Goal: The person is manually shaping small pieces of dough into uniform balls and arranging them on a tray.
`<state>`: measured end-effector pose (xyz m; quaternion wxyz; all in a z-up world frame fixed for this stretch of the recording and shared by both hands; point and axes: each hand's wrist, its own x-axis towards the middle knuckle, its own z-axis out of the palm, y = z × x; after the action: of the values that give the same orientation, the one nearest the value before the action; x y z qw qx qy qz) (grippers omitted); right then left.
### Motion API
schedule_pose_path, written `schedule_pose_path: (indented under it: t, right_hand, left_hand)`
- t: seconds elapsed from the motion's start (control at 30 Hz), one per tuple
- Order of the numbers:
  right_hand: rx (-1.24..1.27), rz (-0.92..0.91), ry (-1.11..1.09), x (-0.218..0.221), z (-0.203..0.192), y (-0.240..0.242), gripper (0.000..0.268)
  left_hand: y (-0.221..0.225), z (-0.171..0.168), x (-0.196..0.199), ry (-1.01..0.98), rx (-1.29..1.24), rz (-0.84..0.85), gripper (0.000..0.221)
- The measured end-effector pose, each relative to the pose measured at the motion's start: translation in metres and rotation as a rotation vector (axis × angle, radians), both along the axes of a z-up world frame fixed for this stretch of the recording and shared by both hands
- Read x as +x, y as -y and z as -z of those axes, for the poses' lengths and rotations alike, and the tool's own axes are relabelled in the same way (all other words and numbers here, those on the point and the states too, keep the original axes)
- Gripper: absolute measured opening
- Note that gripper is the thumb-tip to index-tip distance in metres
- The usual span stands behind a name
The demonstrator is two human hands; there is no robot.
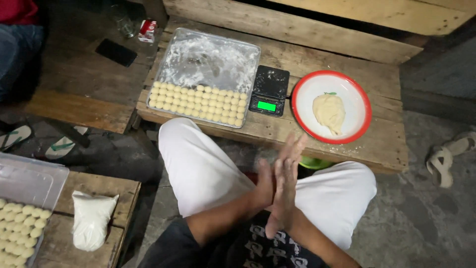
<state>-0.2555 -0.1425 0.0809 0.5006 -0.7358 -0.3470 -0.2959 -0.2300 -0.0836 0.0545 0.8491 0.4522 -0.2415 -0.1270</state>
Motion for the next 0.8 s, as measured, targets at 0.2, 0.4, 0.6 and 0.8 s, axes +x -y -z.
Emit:
schedule_pose_path:
  t: [0.2,0.4,0.6,0.8]
  right_hand:
    - [-0.123,0.086,0.011,-0.001,-0.022,-0.011,0.113]
    - [-0.111,0.135,0.011,0.027,-0.030,-0.011,0.112]
    - [-0.257,0.290,0.206,0.045,0.075,0.036,0.108]
    - [-0.332,0.430,0.152,0.059,0.065,0.035,0.101]
  left_hand:
    - [-0.022,-0.042,0.004,0.016,0.051,0.006,0.089]
    - [0.009,0.092,0.020,0.082,0.121,-0.125,0.069]
    - [-0.025,-0.034,0.022,-0.414,-0.169,0.094,0.081]
    - [-0.010,-0.053,0.029,-0.760,-0.051,-0.046,0.076]
